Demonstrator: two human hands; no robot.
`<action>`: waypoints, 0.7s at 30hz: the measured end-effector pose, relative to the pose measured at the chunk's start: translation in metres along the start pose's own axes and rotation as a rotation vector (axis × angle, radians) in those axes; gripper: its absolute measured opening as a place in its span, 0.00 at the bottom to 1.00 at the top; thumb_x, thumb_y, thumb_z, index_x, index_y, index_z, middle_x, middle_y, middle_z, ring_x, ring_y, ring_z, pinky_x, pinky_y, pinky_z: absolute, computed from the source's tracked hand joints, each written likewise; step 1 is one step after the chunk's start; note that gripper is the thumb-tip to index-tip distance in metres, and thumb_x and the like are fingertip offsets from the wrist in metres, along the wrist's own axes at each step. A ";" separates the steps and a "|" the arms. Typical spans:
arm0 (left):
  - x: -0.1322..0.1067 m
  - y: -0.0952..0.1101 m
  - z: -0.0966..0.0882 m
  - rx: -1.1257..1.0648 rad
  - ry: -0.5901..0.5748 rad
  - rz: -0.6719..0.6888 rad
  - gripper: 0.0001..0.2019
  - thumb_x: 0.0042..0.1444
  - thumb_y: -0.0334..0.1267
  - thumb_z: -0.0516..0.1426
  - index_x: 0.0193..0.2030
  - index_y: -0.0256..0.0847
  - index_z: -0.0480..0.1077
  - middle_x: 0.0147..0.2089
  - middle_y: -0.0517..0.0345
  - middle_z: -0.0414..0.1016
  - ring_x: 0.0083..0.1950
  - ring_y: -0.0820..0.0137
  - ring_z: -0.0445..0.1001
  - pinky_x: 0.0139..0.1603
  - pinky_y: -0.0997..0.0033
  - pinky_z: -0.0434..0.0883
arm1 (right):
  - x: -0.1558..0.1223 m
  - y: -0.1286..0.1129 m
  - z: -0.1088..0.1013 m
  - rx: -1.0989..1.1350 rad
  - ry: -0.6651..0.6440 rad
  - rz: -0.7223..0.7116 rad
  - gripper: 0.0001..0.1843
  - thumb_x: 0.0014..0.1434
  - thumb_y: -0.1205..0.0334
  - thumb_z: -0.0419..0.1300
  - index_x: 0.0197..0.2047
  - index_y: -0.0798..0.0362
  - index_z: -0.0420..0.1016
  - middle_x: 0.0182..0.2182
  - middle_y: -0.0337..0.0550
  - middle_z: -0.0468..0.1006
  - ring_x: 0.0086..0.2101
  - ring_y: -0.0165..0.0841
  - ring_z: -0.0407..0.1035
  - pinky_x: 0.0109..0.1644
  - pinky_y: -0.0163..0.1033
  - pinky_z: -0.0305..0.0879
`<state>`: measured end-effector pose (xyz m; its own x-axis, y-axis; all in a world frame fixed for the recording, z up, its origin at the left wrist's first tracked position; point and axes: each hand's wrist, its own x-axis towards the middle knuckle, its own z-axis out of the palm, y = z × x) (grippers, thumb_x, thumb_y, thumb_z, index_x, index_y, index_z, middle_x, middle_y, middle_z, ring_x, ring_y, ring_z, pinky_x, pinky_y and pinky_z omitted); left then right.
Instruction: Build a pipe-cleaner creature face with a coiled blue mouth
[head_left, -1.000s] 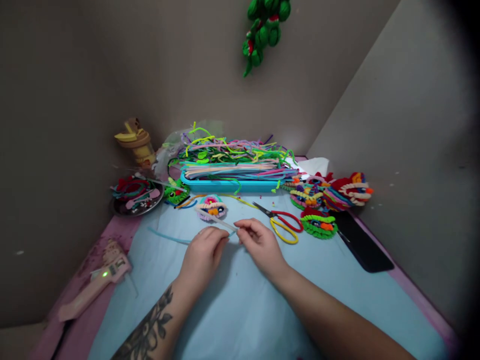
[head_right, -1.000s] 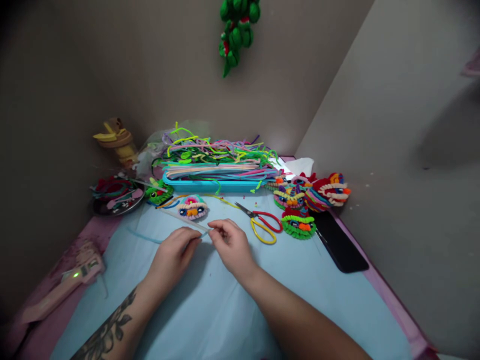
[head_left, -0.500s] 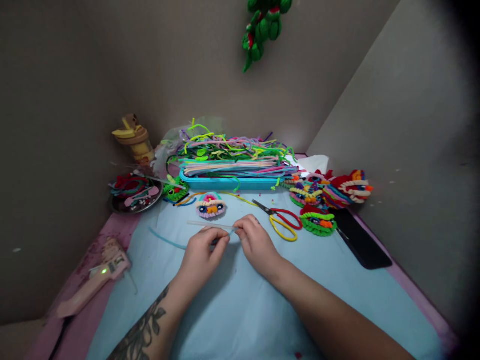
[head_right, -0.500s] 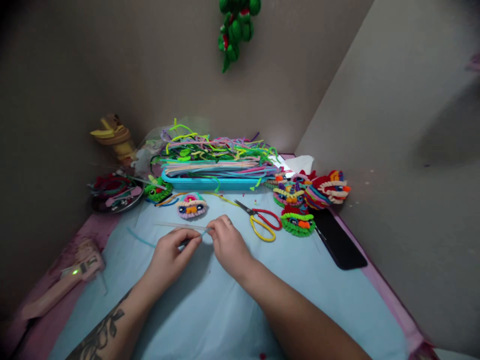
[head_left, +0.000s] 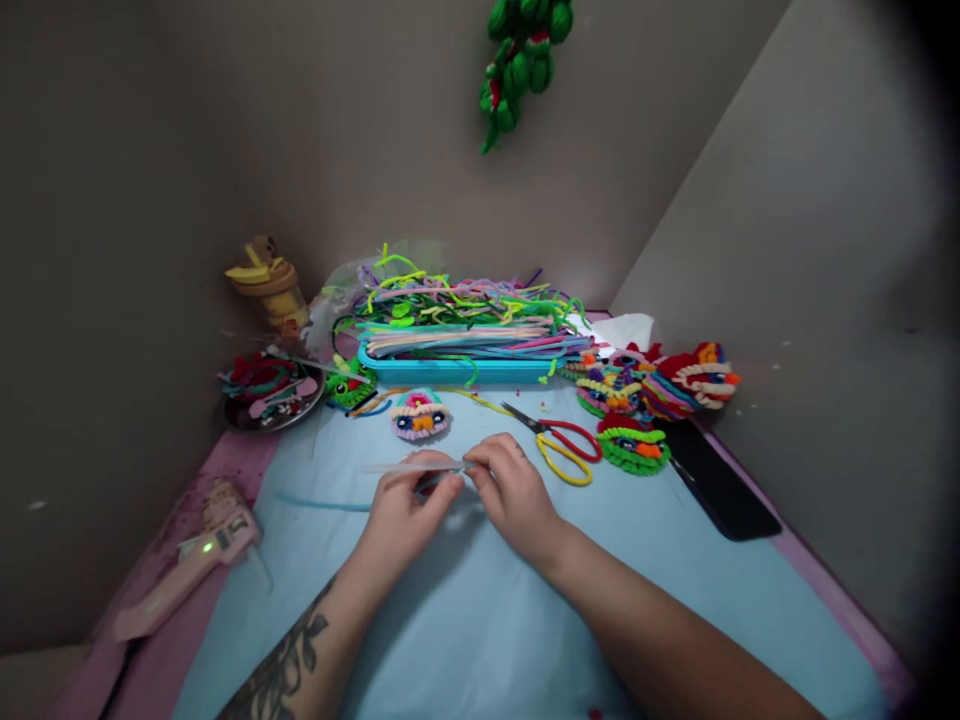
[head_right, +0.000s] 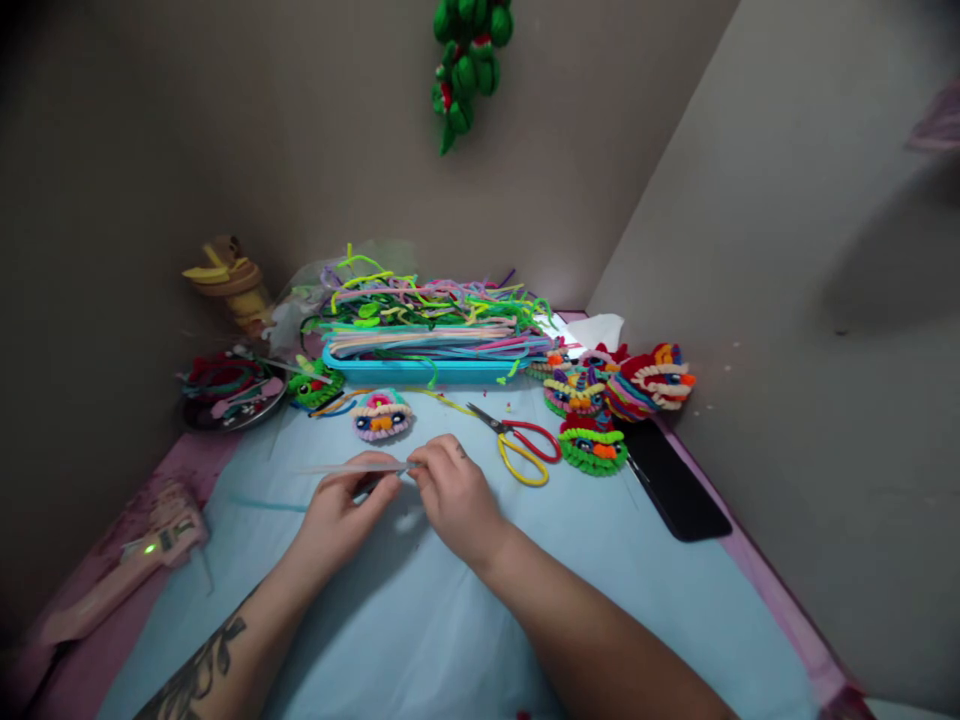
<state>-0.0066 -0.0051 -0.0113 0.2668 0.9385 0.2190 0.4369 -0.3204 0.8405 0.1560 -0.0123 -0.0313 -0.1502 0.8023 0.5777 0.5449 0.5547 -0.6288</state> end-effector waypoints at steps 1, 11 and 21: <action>-0.001 0.000 0.000 0.022 0.013 0.014 0.07 0.56 0.37 0.55 0.36 0.38 0.73 0.33 0.56 0.76 0.34 0.70 0.74 0.35 0.72 0.70 | -0.001 -0.001 0.000 -0.009 -0.006 -0.007 0.08 0.61 0.70 0.51 0.41 0.51 0.68 0.35 0.45 0.70 0.38 0.35 0.67 0.42 0.41 0.66; -0.003 0.004 -0.001 0.084 0.061 0.177 0.06 0.56 0.37 0.57 0.31 0.40 0.74 0.28 0.60 0.76 0.29 0.73 0.72 0.32 0.74 0.68 | -0.003 -0.006 0.000 -0.009 0.083 -0.031 0.07 0.59 0.72 0.54 0.38 0.50 0.69 0.32 0.43 0.70 0.36 0.35 0.68 0.40 0.41 0.68; -0.006 0.008 -0.005 0.067 0.152 0.305 0.04 0.56 0.34 0.57 0.32 0.39 0.73 0.28 0.58 0.75 0.30 0.72 0.72 0.32 0.73 0.69 | -0.003 -0.017 0.000 0.060 0.185 -0.030 0.10 0.55 0.71 0.56 0.39 0.48 0.72 0.33 0.43 0.73 0.36 0.35 0.70 0.39 0.42 0.69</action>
<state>-0.0091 -0.0121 -0.0034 0.2655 0.8049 0.5307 0.4134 -0.5923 0.6916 0.1469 -0.0246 -0.0226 -0.0085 0.7344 0.6786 0.4919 0.5940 -0.6366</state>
